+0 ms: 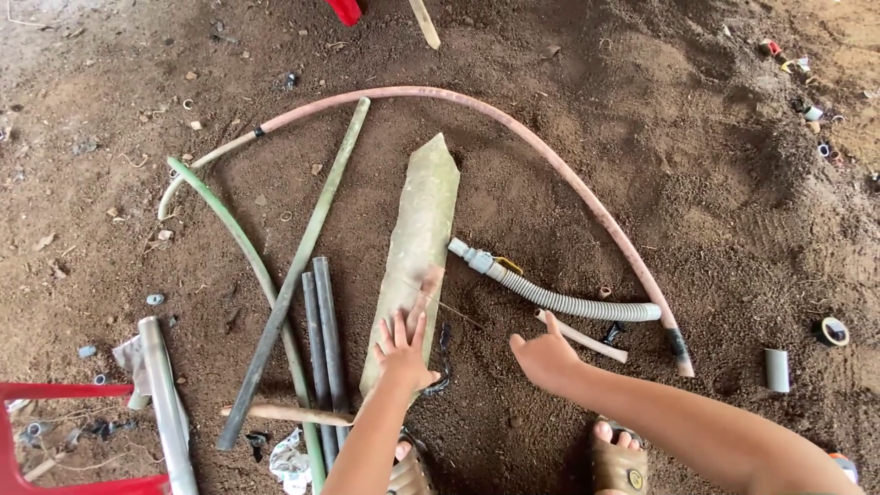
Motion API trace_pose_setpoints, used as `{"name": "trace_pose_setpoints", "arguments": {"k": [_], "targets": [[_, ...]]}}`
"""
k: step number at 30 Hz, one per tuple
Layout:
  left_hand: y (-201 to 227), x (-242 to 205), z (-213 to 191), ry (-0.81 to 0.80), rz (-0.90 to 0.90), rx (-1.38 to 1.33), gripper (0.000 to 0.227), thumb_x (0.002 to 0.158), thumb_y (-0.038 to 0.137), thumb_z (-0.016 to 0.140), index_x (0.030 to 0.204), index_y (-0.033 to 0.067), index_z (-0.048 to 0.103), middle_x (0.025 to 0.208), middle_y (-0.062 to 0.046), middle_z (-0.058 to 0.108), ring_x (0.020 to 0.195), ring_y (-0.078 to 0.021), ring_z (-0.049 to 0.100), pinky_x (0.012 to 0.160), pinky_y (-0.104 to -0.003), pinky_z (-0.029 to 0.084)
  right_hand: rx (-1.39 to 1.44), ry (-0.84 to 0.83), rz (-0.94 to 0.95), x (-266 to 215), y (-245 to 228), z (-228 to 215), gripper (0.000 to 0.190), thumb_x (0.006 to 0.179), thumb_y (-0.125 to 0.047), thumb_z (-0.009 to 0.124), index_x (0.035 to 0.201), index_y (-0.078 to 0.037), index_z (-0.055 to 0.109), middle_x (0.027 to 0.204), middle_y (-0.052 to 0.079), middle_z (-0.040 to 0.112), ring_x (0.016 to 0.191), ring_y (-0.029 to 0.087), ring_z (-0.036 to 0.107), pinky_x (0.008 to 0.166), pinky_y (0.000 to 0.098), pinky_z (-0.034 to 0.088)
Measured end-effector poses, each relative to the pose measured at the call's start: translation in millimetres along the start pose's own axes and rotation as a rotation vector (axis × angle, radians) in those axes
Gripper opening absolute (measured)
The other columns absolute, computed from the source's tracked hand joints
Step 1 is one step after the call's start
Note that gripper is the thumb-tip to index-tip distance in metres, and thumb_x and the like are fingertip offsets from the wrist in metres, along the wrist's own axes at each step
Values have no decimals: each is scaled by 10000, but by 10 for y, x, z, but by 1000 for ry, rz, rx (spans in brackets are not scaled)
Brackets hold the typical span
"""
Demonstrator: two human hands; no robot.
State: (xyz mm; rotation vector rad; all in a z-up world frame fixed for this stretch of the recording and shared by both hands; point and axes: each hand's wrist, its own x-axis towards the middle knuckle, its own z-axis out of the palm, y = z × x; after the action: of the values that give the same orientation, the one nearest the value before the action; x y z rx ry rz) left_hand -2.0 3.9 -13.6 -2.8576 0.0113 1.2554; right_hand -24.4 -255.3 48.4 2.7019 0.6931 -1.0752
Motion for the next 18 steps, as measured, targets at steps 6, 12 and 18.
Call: {"name": "trace_pose_setpoints", "arguments": {"k": [6, 12, 18], "targets": [[12, 73, 46, -9, -17, 21, 1296, 911, 658, 756, 1726, 326, -196, 1779, -195, -278, 1623, -507, -191, 1305, -632, 144, -106, 12, -45, 645, -95, 72, 650, 915, 99, 578, 1550, 73, 441, 960, 140, 760, 833, 319, 759, 1286, 758, 20], [-19, 118, 100, 1, -10, 23, 1308, 909, 666, 758, 1721, 324, -209, 1774, -201, -285, 1622, -517, -183, 1307, -630, 161, -40, 66, -68, 487, -199, -185, 527, 994, 39, 579, 1507, 103, 479, 896, 160, 748, 879, 378, 761, 1295, 736, 9], [-14, 144, 138, 3, -2, 30, 1306, 928, 673, 736, 1711, 320, -248, 1771, -207, -282, 1612, -524, -199, 1297, -635, 130, -31, 17, -21, 74, 6, 78, 600, 933, 80, 621, 1514, 87, 470, 842, 93, 727, 797, 308, 757, 1280, 766, 28]]}}
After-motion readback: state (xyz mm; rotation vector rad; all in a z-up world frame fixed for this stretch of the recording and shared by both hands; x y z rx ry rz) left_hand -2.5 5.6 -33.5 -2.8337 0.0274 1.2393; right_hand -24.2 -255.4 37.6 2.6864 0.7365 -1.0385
